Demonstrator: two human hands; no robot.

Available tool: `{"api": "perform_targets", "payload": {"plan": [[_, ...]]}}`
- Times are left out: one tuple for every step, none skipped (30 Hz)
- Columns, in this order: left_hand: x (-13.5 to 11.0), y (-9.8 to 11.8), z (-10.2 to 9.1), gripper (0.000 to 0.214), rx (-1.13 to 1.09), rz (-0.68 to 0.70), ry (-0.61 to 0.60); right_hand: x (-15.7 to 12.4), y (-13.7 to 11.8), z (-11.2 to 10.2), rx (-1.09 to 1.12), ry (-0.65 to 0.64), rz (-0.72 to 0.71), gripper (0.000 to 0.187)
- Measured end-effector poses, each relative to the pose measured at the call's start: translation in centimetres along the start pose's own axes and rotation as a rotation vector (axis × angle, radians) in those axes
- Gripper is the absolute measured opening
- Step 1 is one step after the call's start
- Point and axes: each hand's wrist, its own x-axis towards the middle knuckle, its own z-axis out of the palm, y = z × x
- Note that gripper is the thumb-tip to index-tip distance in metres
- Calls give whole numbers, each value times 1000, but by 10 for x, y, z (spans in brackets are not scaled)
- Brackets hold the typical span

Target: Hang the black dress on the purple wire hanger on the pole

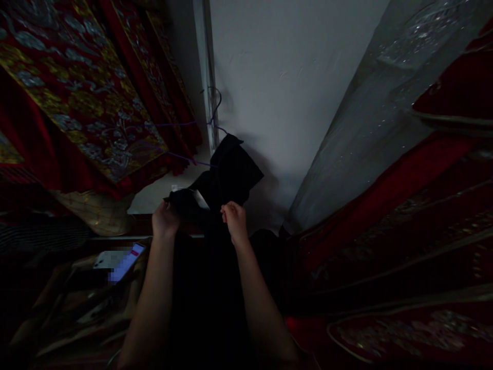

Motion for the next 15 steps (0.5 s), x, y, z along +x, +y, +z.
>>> {"api": "perform_targets", "payload": {"plan": [[-4,-5,7,20,-38,-44,15,2,0,-5,-53,23,-24,25],[-9,-8,15,20,-68,-65,17,3,-1,-9,-102,29,-50,25],[-13,-8,25,20,-85,-62,1,2,-3,-12,-145,15,-80,24],[-18,-7,35,20,-89,-42,-31,-1,-5,-13,-180,-13,-119,23],[-25,-5,46,21,-68,-10,-76,-5,-8,-13,-209,-55,-166,25],[-33,-3,56,21,-17,29,-130,-9,-11,-11,-231,-113,-220,31],[-42,-2,66,22,56,65,-180,-14,-14,-9,-247,-179,-270,42],[-51,-1,74,22,142,99,-222,-18,-16,-5,-255,-240,-310,51],[-60,-1,82,22,237,136,-256,-22,-17,-1,-249,-286,-332,57],[-67,-1,87,22,338,186,-283,-24,-18,2,-232,-317,-331,55],[-73,-2,91,22,441,251,-304,-26,-18,4,-211,-343,-304,47],[-77,-2,93,23,536,323,-323,-25,-19,4,-195,-363,-258,36],[-78,-1,93,24,610,386,-344,-24,-19,1,-190,-384,-201,27],[-78,-1,91,27,654,420,-375,-21,-21,-3,-201,-407,-139,22],[-77,-2,87,32,671,406,-425,-17,-25,-8,-228,-437,-77,20]]}}
